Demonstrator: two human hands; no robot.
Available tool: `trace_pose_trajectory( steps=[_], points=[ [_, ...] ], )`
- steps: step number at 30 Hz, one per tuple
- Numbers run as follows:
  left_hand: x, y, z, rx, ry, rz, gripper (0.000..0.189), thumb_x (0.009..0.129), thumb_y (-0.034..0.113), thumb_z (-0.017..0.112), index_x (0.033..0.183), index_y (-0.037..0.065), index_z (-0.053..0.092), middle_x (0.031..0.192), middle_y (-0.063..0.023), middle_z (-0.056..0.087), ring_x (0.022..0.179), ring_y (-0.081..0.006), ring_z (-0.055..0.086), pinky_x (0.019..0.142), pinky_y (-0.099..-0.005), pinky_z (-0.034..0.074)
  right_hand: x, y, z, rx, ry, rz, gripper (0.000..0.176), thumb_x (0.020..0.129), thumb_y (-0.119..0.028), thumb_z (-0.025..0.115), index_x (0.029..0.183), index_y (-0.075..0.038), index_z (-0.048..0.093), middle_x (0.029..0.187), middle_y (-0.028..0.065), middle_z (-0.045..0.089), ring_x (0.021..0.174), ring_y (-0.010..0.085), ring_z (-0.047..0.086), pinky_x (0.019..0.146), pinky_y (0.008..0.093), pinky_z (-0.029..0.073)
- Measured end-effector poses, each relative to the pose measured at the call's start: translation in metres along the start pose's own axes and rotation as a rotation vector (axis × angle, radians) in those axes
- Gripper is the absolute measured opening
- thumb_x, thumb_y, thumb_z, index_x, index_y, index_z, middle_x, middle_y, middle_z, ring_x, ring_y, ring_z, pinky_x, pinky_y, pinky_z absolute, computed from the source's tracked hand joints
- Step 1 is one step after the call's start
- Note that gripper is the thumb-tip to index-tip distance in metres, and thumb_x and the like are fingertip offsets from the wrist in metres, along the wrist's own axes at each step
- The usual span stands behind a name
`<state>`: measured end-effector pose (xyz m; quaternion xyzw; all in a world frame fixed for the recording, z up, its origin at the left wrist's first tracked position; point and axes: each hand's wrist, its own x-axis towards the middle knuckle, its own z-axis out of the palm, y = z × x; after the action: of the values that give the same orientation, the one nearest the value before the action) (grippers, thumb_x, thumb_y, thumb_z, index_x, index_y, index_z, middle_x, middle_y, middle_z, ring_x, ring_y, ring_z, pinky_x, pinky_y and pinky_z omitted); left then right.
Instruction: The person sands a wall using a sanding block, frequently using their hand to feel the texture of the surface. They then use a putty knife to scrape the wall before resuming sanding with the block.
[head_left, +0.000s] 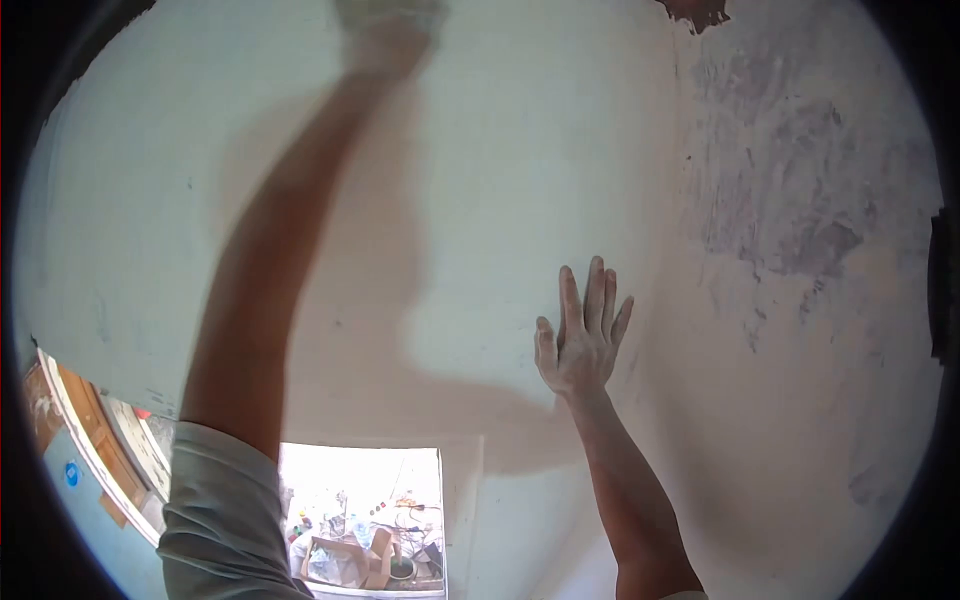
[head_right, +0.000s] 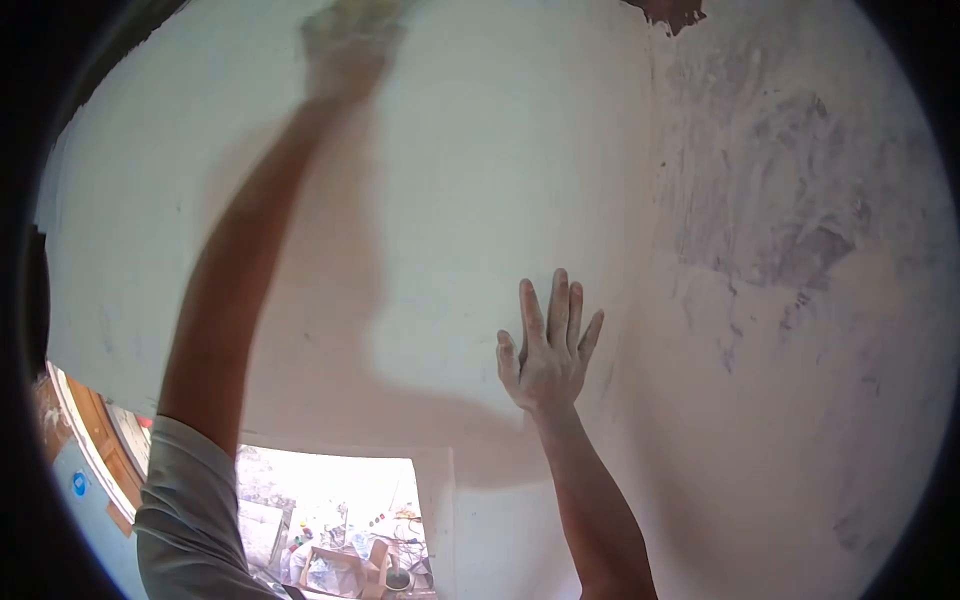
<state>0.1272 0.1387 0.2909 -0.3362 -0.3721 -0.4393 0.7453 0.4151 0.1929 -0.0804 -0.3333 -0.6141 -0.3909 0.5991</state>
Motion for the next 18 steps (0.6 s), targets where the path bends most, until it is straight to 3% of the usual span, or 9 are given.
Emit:
trace_pose_trajectory(
  steps=[3, 4, 8, 10, 12, 13, 16, 17, 18],
  points=[
    [-0.039, 0.142, -0.015, -0.400, 0.081, 0.197, 0.041, 0.106, 0.039, 0.049, 0.143, 0.033, 0.064, 0.160, -0.0095, 0.051, 0.153, -0.0381, 0.036, 0.119, -0.0737, 0.017, 0.001, 0.001, 0.001, 0.004, 0.009, -0.018, 0.063, 0.107, -0.050, 0.047, 0.162, -0.021, 0.047, 0.172, 0.0189, 0.034, 0.160, 0.0379, 0.029, 0.128, 0.0647, 0.012],
    [-0.042, 0.170, -0.072, -0.180, -0.354, 0.281, 0.050, 0.110, 0.048, 0.042, 0.158, 0.036, 0.051, 0.177, -0.0045, 0.026, 0.162, -0.0357, 0.022, 0.125, -0.0727, 0.011, 0.000, 0.002, -0.001, 0.014, 0.001, -0.013, 0.063, 0.107, -0.050, 0.047, 0.162, -0.021, 0.047, 0.172, 0.0189, 0.034, 0.160, 0.0379, 0.029, 0.128, 0.0647, 0.012],
    [-0.085, 0.180, -0.091, -0.422, -0.387, 0.373, 0.048, 0.109, 0.046, 0.044, 0.156, 0.037, 0.052, 0.174, -0.0020, 0.031, 0.159, -0.0335, 0.027, 0.126, -0.0704, 0.010, 0.000, 0.000, -0.001, 0.001, -0.028, -0.015, 0.062, 0.108, -0.052, 0.045, 0.162, -0.021, 0.049, 0.173, 0.0184, 0.033, 0.160, 0.0378, 0.030, 0.128, 0.0649, 0.011],
    [-0.081, 0.137, -0.095, -0.440, -0.213, 0.355, 0.045, 0.108, 0.045, 0.048, 0.150, 0.031, 0.060, 0.167, -0.0034, 0.044, 0.154, -0.0313, 0.037, 0.128, -0.0644, 0.015, -0.001, 0.001, 0.000, 0.001, -0.017, -0.022, 0.062, 0.109, -0.052, 0.043, 0.162, -0.021, 0.047, 0.173, 0.0181, 0.033, 0.160, 0.0375, 0.030, 0.128, 0.0646, 0.010],
    [-0.077, 0.061, -0.050, -0.558, -0.070, 0.251, 0.044, 0.107, 0.044, 0.050, 0.144, 0.024, 0.064, 0.159, -0.0065, 0.054, 0.148, -0.0306, 0.045, 0.126, -0.0587, 0.025, -0.001, 0.002, 0.001, -0.004, -0.010, -0.036, 0.061, 0.110, -0.051, 0.041, 0.162, -0.021, 0.047, 0.173, 0.0177, 0.033, 0.160, 0.0371, 0.030, 0.128, 0.0642, 0.010],
    [-0.075, 0.016, -0.056, -0.297, -0.022, 0.192, 0.042, 0.107, 0.040, 0.050, 0.138, 0.017, 0.067, 0.150, -0.0096, 0.062, 0.142, -0.0313, 0.050, 0.120, -0.0553, 0.032, -0.001, 0.001, 0.000, -0.008, -0.004, -0.034, 0.061, 0.109, -0.051, 0.042, 0.162, -0.021, 0.047, 0.173, 0.0177, 0.033, 0.160, 0.0370, 0.030, 0.128, 0.0640, 0.010],
    [-0.088, -0.145, -0.071, 0.311, -0.125, 0.107, 0.047, 0.110, 0.028, 0.044, 0.154, 0.012, 0.051, 0.161, -0.0147, 0.049, 0.148, -0.0328, 0.043, 0.115, -0.0552, 0.039, 0.000, -0.001, -0.001, -0.012, 0.001, -0.028, 0.061, 0.109, -0.051, 0.043, 0.163, -0.021, 0.047, 0.172, 0.0177, 0.034, 0.160, 0.0369, 0.031, 0.128, 0.0639, 0.011],
    [-0.106, -0.208, -0.058, 0.358, -0.077, 0.010, 0.052, 0.113, 0.036, 0.041, 0.160, 0.014, 0.045, 0.164, -0.0141, 0.045, 0.152, -0.0345, 0.039, 0.121, -0.0574, 0.031, 0.000, -0.001, 0.000, -0.026, 0.008, -0.029, 0.062, 0.108, -0.050, 0.043, 0.163, -0.022, 0.046, 0.172, 0.0177, 0.034, 0.160, 0.0369, 0.031, 0.128, 0.0641, 0.011],
    [-0.112, -0.231, -0.075, 0.234, -0.190, -0.317, 0.055, 0.113, 0.042, 0.039, 0.161, 0.015, 0.043, 0.166, -0.0133, 0.043, 0.154, -0.0349, 0.037, 0.122, -0.0585, 0.029, -0.001, -0.002, 0.000, -0.041, -0.004, -0.020, 0.062, 0.107, -0.050, 0.044, 0.163, -0.023, 0.045, 0.172, 0.0179, 0.034, 0.159, 0.0373, 0.033, 0.127, 0.0653, 0.013]
  ],
)
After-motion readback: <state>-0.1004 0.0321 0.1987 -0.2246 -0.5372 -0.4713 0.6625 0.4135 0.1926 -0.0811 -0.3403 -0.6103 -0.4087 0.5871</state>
